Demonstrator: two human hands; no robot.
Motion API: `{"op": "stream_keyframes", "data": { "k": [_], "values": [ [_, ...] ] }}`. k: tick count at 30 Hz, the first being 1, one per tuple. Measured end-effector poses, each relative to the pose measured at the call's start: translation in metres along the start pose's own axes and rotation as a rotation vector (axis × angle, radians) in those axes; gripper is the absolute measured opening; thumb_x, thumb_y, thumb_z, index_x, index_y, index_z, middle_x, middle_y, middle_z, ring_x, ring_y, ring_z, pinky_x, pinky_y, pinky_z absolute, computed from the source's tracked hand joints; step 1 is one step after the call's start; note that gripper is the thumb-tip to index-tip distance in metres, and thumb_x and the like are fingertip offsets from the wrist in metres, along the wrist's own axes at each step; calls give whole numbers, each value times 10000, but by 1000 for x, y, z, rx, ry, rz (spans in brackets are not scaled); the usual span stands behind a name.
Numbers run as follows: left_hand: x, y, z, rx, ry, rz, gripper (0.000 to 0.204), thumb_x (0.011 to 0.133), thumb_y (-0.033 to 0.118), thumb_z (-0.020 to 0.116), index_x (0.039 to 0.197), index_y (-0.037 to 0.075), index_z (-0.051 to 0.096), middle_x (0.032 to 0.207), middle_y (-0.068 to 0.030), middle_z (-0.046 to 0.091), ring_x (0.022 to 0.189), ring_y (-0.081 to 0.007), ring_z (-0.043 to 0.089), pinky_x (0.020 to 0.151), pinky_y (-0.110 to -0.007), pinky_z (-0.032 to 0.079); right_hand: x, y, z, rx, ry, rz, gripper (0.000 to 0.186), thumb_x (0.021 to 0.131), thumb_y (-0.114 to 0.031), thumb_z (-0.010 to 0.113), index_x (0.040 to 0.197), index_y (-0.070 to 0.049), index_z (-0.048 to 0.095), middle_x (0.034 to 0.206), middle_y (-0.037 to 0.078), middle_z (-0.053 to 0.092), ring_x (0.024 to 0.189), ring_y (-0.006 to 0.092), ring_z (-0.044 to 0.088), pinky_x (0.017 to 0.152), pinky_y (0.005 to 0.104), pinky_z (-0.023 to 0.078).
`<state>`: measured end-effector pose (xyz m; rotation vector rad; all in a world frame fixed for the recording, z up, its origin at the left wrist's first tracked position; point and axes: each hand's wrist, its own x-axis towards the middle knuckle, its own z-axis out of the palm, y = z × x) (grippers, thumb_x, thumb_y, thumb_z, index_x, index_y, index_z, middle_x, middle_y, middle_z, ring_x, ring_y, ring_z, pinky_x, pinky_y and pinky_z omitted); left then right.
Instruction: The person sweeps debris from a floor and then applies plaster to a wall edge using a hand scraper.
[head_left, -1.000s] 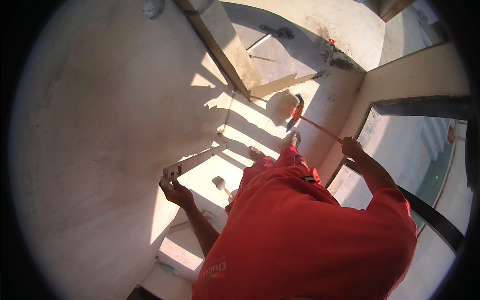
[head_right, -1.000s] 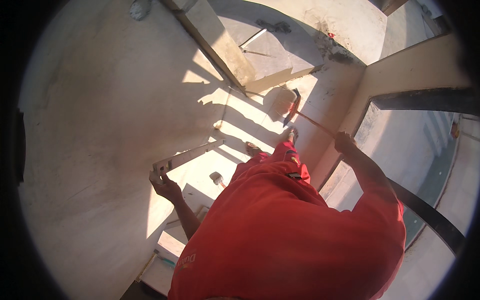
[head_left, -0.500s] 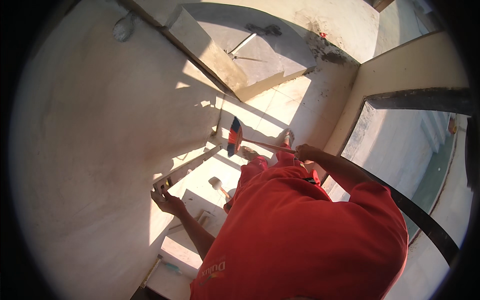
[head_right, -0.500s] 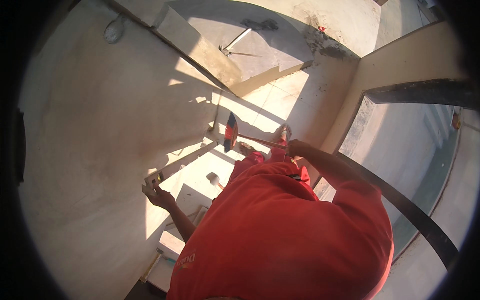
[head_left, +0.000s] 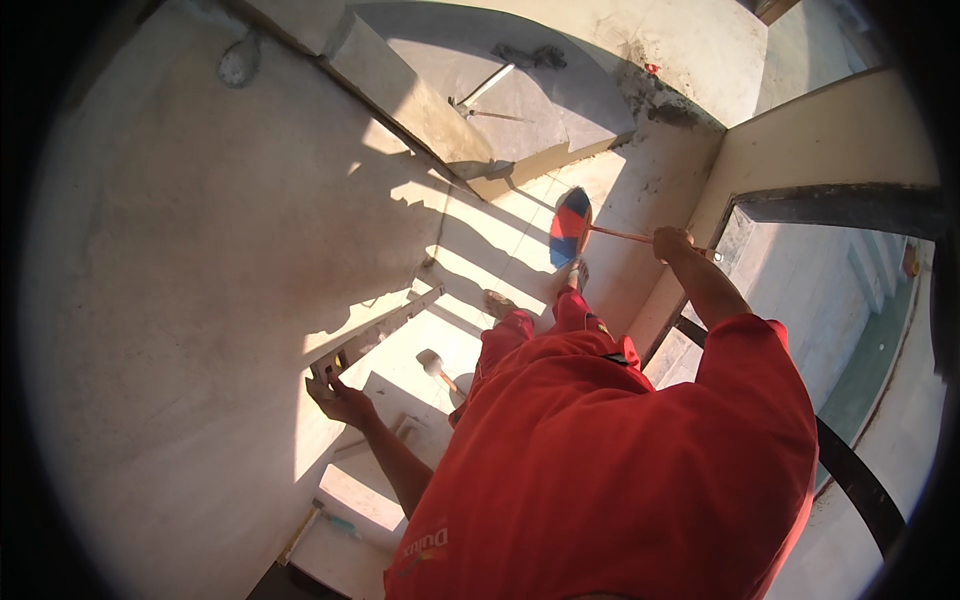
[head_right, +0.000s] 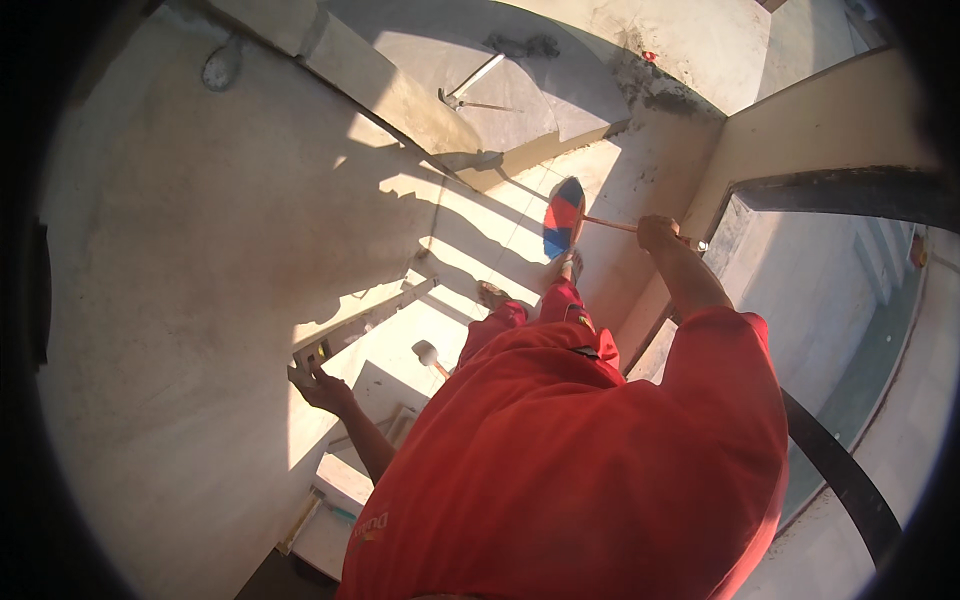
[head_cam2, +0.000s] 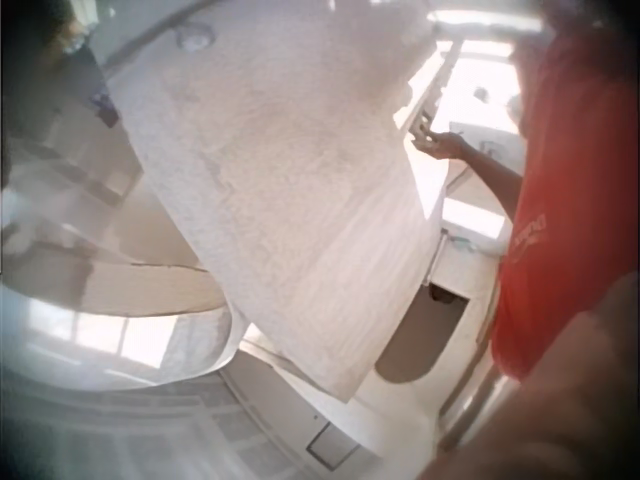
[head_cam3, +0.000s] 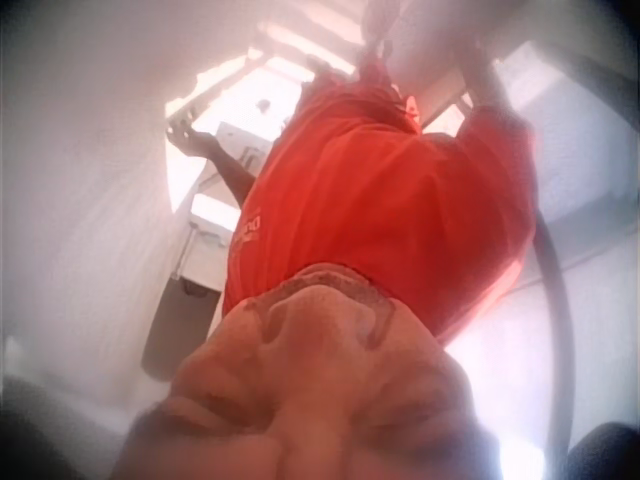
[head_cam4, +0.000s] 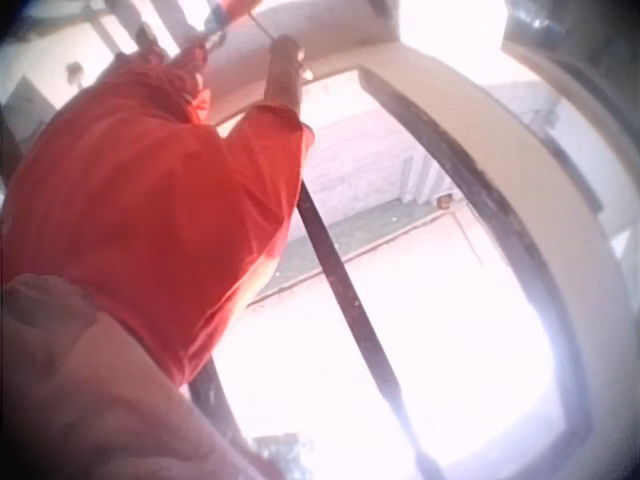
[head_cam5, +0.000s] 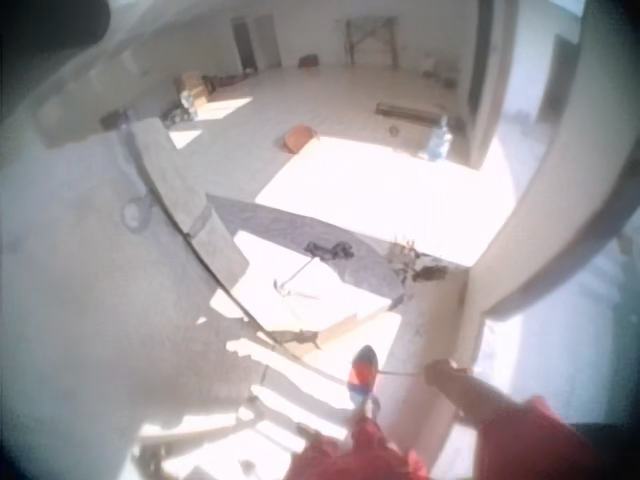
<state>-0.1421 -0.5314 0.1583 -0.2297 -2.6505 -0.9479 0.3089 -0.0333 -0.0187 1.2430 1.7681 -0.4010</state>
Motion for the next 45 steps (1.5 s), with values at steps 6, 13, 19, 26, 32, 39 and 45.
{"op": "stream_keyframes", "data": {
  "k": [6,13,19,26,32,39,45],
  "values": [
    [0,13,3,11,6,25,421,957,135,651,1314,-58,539,1187,-217,646,1038,-355,656,869,-440,529,-12,85,-31,-31,-90,136,454,721,-49,800,1163,-55,696,1148,161,721,1101,331,693,842,467,593],
    [-1,31,12,29,-42,111,420,941,147,664,1284,-71,559,1182,-224,655,1061,-368,652,890,-443,524,-94,59,-13,322,-229,-308,339,967,-292,600,852,22,656,612,132,603,464,221,592,412,351,490],
    [6,106,30,-66,-142,237,492,935,202,653,1315,-88,533,1258,-262,621,1155,-400,619,971,-463,502,-22,-36,134,-63,53,-926,269,954,-227,547,1004,-20,711,800,171,721,761,349,713,749,464,570],
    [38,137,78,-98,-144,398,497,913,139,631,1330,-107,518,1268,-296,612,1168,-435,608,963,-476,500,17,-4,97,213,-174,-283,256,721,-137,745,969,-75,749,848,154,737,843,322,722,717,427,587],
    [45,170,108,-118,-176,381,469,899,120,626,1277,-137,529,1214,-322,625,1133,-465,616,955,-484,487,56,128,69,-336,53,-398,189,859,-154,680,1021,-92,754,787,43,742,770,255,744,596,372,604],
    [85,206,161,-196,-210,465,430,883,67,624,1262,-117,539,1139,-317,648,1066,-470,640,910,-475,505,21,161,66,828,166,206,323,849,-276,683,985,13,728,849,195,716,872,298,729,745,456,569],
    [132,246,231,-269,-325,530,435,865,20,621,1282,-79,546,1152,-296,649,1092,-457,631,927,-458,500,-33,121,138,923,407,33,460,821,-361,683,964,76,662,816,248,687,732,337,705,620,479,540]
  ]
}}
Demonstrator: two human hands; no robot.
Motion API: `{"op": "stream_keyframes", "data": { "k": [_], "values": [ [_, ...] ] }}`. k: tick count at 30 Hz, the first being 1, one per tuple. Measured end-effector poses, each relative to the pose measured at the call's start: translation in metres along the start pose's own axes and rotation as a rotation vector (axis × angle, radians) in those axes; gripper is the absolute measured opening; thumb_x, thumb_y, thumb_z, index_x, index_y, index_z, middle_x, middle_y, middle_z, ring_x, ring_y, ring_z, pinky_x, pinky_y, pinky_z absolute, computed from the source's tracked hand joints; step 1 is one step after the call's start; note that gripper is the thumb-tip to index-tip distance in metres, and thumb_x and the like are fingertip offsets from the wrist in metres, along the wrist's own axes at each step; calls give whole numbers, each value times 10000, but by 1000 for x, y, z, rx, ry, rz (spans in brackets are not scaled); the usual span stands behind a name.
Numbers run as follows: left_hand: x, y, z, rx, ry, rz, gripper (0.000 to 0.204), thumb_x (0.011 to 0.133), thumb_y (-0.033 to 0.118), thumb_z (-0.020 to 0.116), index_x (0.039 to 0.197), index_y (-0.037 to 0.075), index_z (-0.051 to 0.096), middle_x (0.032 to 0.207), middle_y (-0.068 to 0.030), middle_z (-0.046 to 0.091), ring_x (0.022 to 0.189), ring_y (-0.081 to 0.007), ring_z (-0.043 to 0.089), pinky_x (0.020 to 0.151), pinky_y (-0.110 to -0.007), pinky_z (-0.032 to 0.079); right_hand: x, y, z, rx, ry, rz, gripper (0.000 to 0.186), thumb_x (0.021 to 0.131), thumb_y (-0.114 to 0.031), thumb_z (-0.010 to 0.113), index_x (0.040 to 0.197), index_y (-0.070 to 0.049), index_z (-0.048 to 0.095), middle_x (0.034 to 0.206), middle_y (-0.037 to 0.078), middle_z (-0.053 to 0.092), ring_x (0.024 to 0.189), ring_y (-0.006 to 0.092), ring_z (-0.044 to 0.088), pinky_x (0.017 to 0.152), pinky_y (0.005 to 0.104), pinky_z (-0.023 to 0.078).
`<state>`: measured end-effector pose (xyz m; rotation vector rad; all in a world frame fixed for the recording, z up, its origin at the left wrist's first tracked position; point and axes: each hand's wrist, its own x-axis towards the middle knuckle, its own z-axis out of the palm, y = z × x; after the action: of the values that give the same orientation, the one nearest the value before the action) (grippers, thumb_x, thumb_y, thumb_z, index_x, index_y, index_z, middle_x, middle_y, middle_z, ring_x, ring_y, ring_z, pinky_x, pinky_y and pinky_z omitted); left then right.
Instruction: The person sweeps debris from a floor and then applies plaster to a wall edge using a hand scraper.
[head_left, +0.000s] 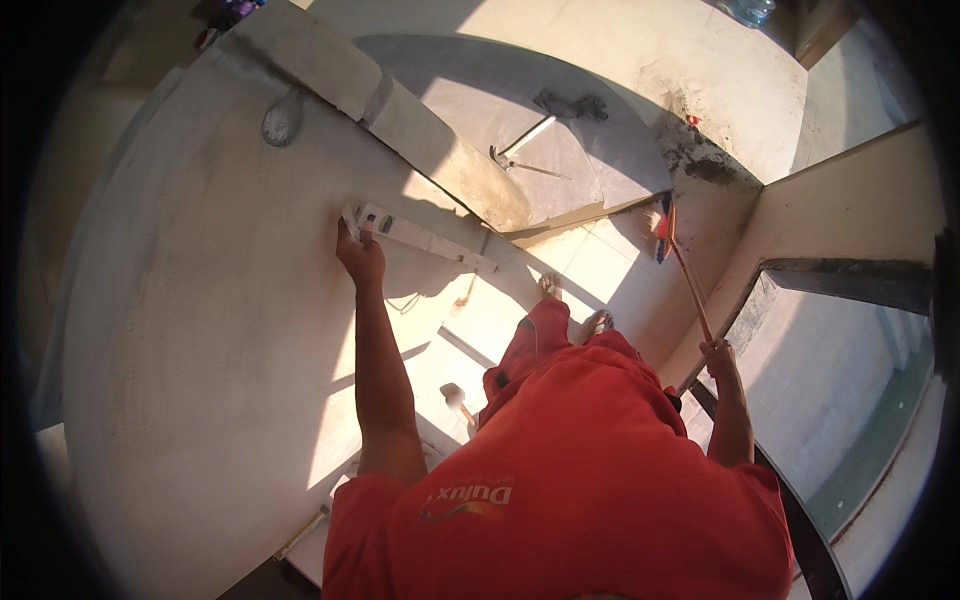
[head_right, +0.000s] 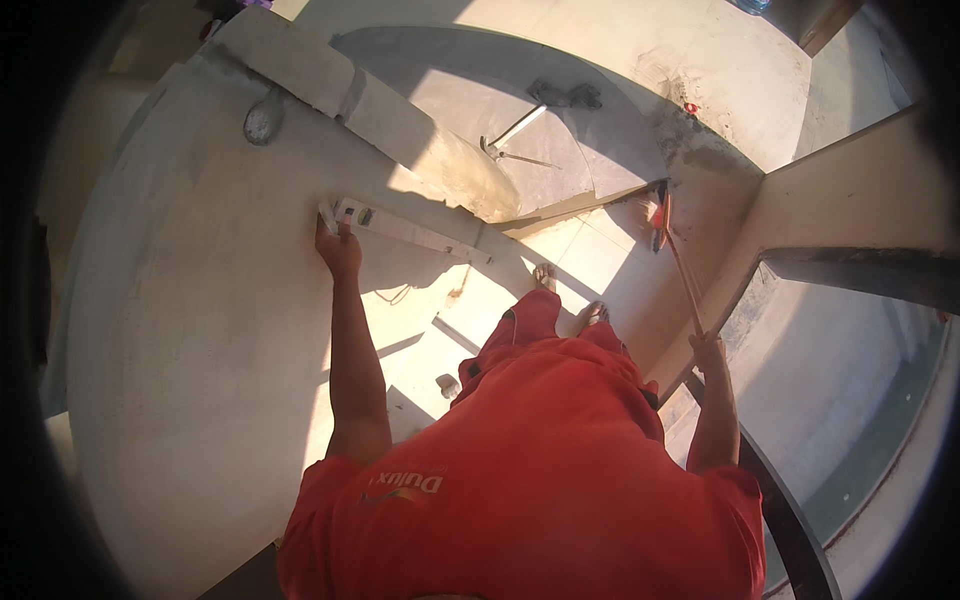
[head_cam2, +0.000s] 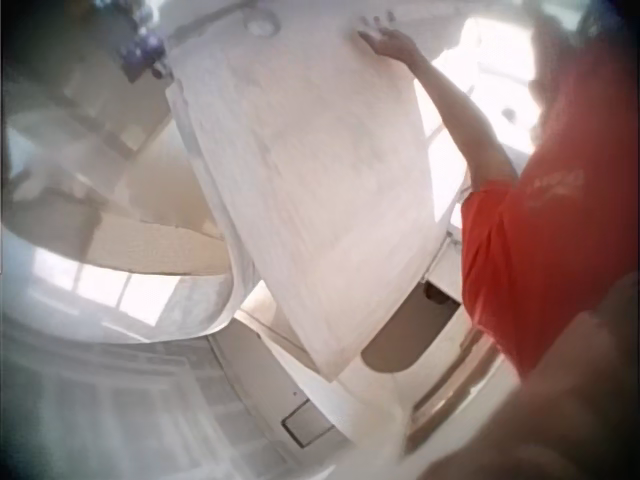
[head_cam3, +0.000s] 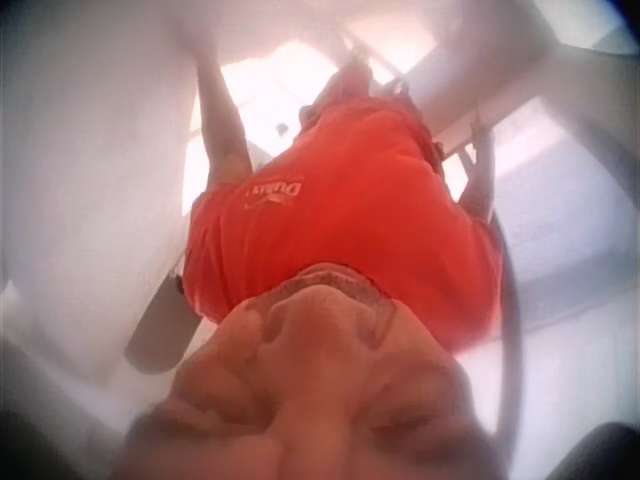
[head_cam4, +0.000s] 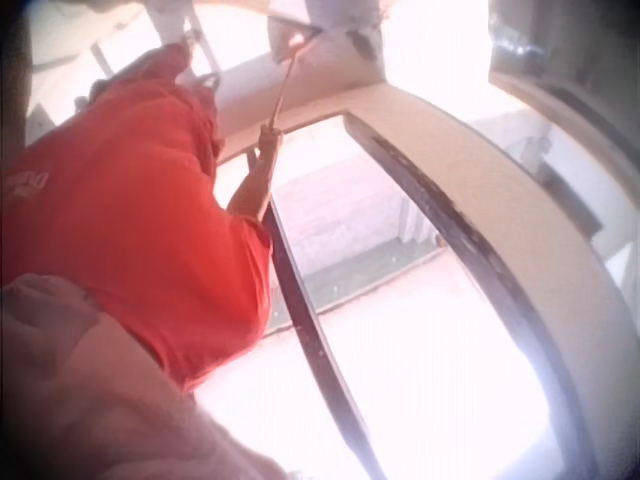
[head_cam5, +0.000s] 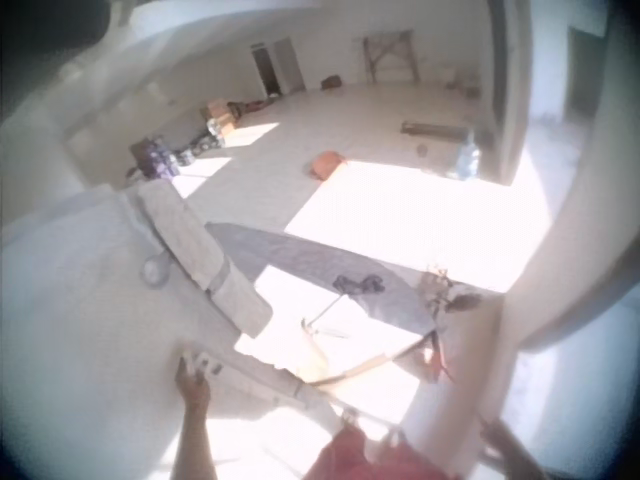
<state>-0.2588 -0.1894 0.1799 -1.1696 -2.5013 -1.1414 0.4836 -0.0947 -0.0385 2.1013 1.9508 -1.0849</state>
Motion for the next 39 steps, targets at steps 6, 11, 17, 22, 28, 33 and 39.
{"op": "stream_keyframes", "data": {
  "k": [6,11,17,22,28,33,39],
  "values": [
    [54,-37,13,24,36,26,457,864,25,643,1299,-73,543,1188,-288,639,1116,-461,615,955,-461,484,-74,30,122,192,8,-47,398,821,-380,725,866,8,647,765,197,661,741,332,674,645,479,499],
    [105,-24,94,-53,8,128,498,862,18,672,1330,-83,534,1256,-287,613,1178,-428,592,1003,-442,459,-116,79,205,51,-77,296,473,765,-452,786,795,-2,645,797,209,650,763,346,662,657,462,491],
    [101,-27,86,114,162,-100,364,852,97,744,1129,-83,592,1046,-264,663,989,-457,647,831,-471,517,-127,22,176,74,-77,209,653,613,-490,889,907,44,656,888,241,661,890,405,662,750,471,521],
    [109,-26,81,36,186,-68,289,843,131,773,947,-65,588,901,-227,679,774,-405,681,645,-455,529,-135,-64,123,140,-106,291,586,682,-390,868,1013,49,664,948,222,686,927,390,672,809,458,541],
    [119,15,46,97,324,-24,239,884,135,738,890,-60,601,835,-172,673,686,-259,674,575,-365,523,-135,-94,82,230,68,157,434,955,-338,587,822,68,667,618,147,630,543,273,658,524,394,529],
    [186,136,-53,-7,541,181,228,906,172,715,914,-50,665,897,-129,698,740,-167,686,625,-270,571,-127,-95,27,69,-158,461,456,973,-341,498,805,53,656,611,206,623,497,310,662,484,450,560],
    [250,195,-199,849,457,99,696,859,563,690,1327,55,607,1259,-129,665,1115,-273,659,956,-381,529,-54,-121,-57,-215,-233,390,438,933,-309,536,998,94,693,842,281,704,728,366,729,676,466,575]
  ]
}}
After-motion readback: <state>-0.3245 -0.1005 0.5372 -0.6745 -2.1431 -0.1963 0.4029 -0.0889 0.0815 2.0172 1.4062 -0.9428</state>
